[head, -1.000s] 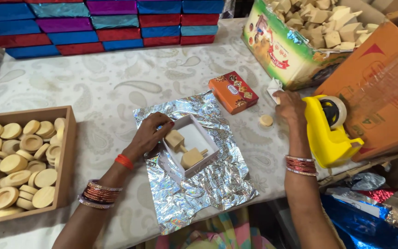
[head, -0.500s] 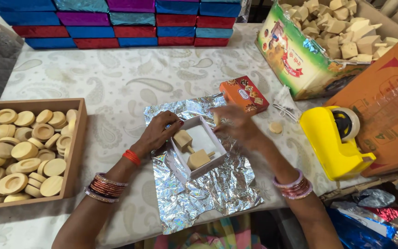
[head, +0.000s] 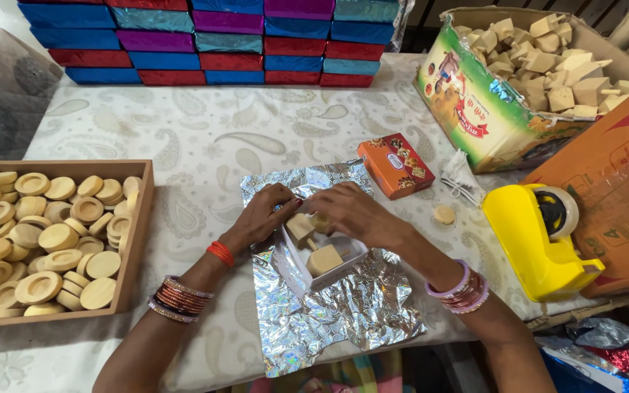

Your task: The person wipes small wooden pieces with a white cloth, then places them into a small white box. They close the box and wrap it in blue metallic foil, folding the edges neatly. The wrapped package is set aside on the table.

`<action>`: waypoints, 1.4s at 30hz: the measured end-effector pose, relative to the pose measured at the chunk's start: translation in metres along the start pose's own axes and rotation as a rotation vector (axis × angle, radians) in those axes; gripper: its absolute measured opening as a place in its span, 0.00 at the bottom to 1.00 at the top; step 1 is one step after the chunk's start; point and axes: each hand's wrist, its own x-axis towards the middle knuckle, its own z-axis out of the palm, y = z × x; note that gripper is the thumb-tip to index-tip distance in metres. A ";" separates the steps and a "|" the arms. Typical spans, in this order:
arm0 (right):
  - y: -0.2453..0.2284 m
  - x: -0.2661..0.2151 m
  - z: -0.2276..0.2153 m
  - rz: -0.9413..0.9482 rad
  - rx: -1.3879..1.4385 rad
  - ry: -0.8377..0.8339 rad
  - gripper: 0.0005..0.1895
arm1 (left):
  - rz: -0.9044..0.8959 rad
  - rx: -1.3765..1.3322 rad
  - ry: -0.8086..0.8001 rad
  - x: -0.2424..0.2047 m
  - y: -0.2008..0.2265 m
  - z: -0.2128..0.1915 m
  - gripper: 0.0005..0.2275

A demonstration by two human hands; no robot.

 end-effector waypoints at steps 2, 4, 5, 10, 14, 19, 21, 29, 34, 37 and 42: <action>0.007 -0.006 -0.014 -0.003 0.093 0.070 0.24 | 0.024 -0.021 0.008 0.000 -0.002 0.001 0.16; 0.027 -0.024 -0.022 0.154 0.010 0.092 0.15 | 0.004 -0.001 -0.010 0.000 -0.003 0.003 0.17; 0.032 -0.033 -0.029 0.162 0.007 0.088 0.15 | 0.007 -0.008 -0.014 -0.002 -0.004 0.001 0.17; 0.061 -0.099 -0.065 0.594 0.034 0.066 0.14 | 0.011 0.001 -0.025 0.001 -0.008 0.005 0.17; 0.079 -0.152 -0.064 0.919 0.192 -0.072 0.20 | 0.071 -0.006 -0.004 0.002 -0.005 0.005 0.17; 0.113 -0.195 -0.023 0.951 0.029 -0.357 0.28 | -0.022 0.037 -0.010 0.000 -0.003 0.004 0.17; 0.107 -0.178 -0.028 0.906 0.002 -0.394 0.26 | 0.000 0.039 0.000 0.000 -0.005 0.003 0.17; 0.027 -0.081 -0.052 0.666 0.526 0.005 0.27 | 0.014 0.006 0.017 -0.001 -0.006 0.005 0.15; 0.004 -0.048 -0.032 0.285 0.395 -0.027 0.26 | 0.009 0.010 0.010 0.000 -0.002 0.003 0.16; 0.001 -0.038 -0.022 0.263 0.289 -0.146 0.27 | 0.019 0.015 0.013 -0.001 -0.002 0.002 0.17; 0.004 -0.044 -0.014 0.206 0.230 -0.122 0.30 | 0.021 0.006 0.014 -0.001 -0.005 0.002 0.17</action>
